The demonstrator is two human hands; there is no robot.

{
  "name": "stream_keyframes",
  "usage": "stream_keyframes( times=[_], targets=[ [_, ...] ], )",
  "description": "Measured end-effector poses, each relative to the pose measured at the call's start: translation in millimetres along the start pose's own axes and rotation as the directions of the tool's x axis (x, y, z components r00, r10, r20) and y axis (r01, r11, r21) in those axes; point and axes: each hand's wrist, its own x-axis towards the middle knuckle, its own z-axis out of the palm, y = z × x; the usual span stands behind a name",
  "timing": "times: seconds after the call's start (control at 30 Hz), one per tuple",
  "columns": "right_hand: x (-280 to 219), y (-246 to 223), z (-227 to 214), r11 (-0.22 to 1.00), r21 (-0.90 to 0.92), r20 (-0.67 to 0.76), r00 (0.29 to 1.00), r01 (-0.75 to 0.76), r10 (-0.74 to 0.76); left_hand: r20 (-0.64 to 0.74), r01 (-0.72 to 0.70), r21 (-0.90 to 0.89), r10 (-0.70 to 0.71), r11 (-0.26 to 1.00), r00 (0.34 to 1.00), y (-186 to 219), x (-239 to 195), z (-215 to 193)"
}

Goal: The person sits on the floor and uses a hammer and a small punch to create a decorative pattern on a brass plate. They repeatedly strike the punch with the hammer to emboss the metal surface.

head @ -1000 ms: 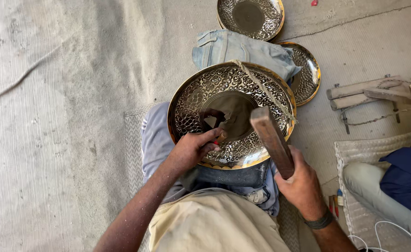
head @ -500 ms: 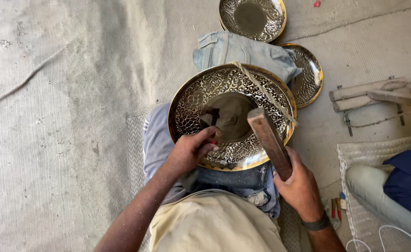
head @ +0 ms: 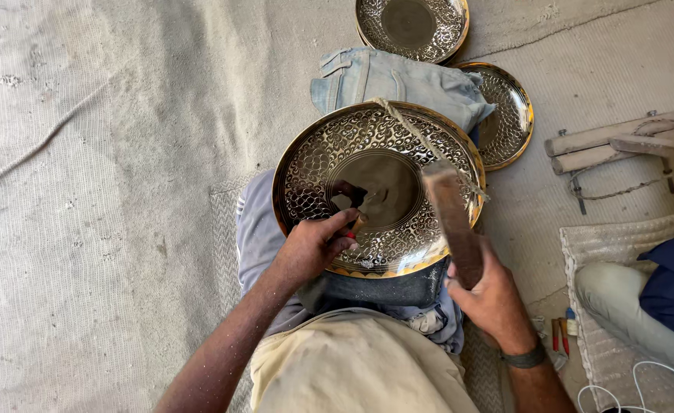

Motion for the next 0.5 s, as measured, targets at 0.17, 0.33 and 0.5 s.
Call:
stream_keyframes(
  times=[0.17,0.33,0.5],
  targets=[
    [-0.8,-5.4,2.0,0.941,-0.339,0.024,1.0,0.003,0.005,0.005,-0.001,0.008,0.001,1.0,1.0,-0.8,-0.2,0.9],
    [-0.3,-10.2,0.1,0.92,-0.365,0.038,0.99,0.142,-0.138,0.008,0.012,-0.041,-0.011,0.999,1.0,-0.8,-0.2,-1.2],
    [1.2,-14.8,-1.3,0.971,-0.232,-0.034,0.997,0.053,-0.062,0.018,-0.011,-0.011,0.011,1.0,1.0,-2.9,2.8,-1.4]
  ],
)
